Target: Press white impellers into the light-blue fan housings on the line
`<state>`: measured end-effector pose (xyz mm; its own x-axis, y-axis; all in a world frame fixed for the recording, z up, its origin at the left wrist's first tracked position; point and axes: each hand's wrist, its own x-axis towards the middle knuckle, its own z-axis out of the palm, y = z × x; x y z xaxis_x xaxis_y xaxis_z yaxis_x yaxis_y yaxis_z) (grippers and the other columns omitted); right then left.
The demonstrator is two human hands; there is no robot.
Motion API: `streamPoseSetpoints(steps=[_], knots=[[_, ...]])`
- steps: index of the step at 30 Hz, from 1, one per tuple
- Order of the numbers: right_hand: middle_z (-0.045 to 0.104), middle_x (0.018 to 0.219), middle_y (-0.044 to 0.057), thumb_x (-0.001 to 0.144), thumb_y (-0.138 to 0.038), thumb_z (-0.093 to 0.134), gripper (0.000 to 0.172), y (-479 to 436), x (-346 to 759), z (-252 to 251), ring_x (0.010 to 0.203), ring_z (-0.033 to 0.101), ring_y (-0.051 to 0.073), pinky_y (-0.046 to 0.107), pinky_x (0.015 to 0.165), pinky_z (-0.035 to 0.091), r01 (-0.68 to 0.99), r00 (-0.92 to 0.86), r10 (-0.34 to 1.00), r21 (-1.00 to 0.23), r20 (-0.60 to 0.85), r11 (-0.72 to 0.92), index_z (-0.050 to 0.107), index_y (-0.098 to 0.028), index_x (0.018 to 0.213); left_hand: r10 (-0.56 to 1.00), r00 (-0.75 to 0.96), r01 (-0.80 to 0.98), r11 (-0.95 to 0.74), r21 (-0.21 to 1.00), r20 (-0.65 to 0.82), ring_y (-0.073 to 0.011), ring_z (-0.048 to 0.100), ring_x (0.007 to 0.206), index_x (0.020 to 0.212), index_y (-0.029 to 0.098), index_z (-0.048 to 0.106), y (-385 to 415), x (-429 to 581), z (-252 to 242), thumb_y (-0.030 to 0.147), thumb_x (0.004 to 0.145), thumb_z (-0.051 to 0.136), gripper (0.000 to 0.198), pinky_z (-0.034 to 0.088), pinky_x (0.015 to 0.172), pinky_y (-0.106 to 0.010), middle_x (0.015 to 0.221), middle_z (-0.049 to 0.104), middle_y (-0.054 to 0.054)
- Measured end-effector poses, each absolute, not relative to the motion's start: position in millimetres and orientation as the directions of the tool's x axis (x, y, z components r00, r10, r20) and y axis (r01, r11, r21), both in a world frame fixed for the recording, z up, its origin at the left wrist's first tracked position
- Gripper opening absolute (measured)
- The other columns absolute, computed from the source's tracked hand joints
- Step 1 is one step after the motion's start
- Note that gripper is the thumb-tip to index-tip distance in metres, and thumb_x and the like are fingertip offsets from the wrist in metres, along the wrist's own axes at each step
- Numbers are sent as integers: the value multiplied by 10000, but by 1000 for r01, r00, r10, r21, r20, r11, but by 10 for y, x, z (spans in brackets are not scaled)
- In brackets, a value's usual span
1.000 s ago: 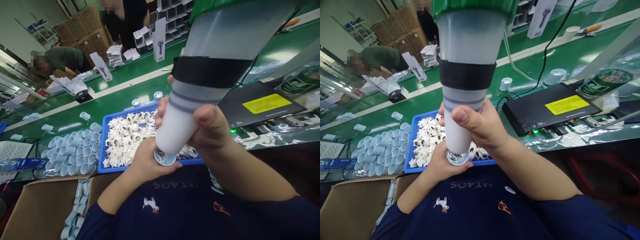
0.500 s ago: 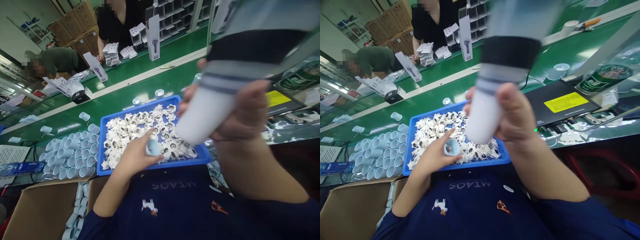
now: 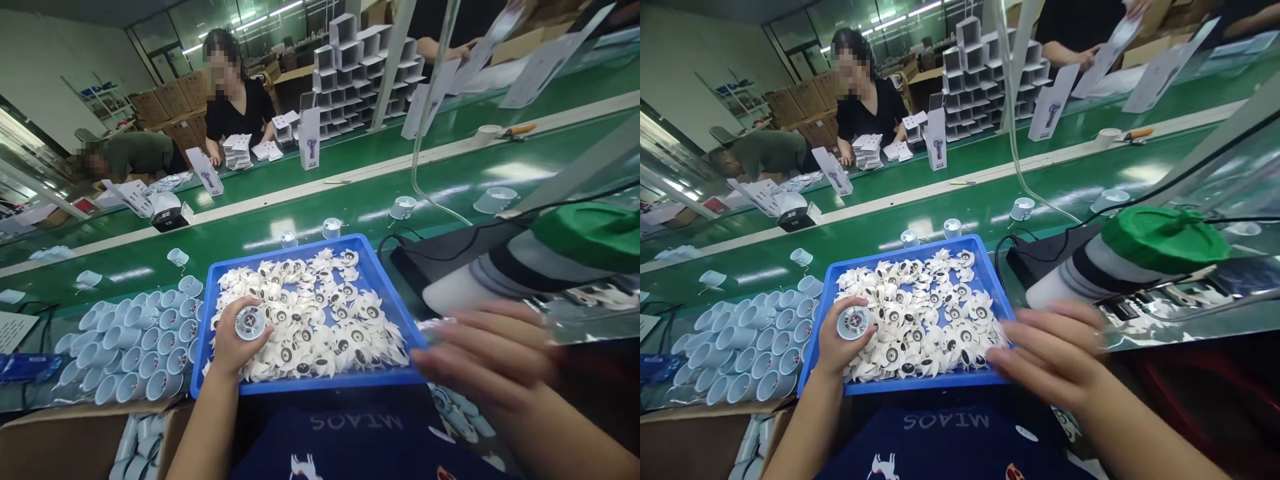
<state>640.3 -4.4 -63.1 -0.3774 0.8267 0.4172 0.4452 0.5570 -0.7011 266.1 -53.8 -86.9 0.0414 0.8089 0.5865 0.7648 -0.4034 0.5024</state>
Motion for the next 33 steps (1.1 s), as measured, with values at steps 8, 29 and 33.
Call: streamPoseSetpoints(steps=[8,29,33], knots=[[613,1187,107,957,-68,539,233,1048,5102,-667,1019,616,223,377,869,528,816,-577,810,-19,-110,578,644,-121,1159,807,85,757,-433,489,584,-241,705,996,1123,227,598,-545,2634,-860,340,773,794,418,556,908,-394,1043,735,-58],[512,1282,183,990,-185,371,299,595,5314,-512,1199,467,305,487,1043,369,767,-513,859,-450,-1,457,550,-115,1219,697,-329,600,-368,711,638,-212,686,909,1047,200,578,-542,2617,-849,415,744,806,435,545,861,-363,973,693,-52],[573,1113,78,1034,-469,399,347,58,5495,-472,965,594,179,344,894,520,137,-696,718,-981,2,136,471,-215,1258,734,-444,363,-377,852,514,-213,672,972,1169,206,485,-561,2693,-833,505,738,797,610,534,884,-356,1059,666,-77]])
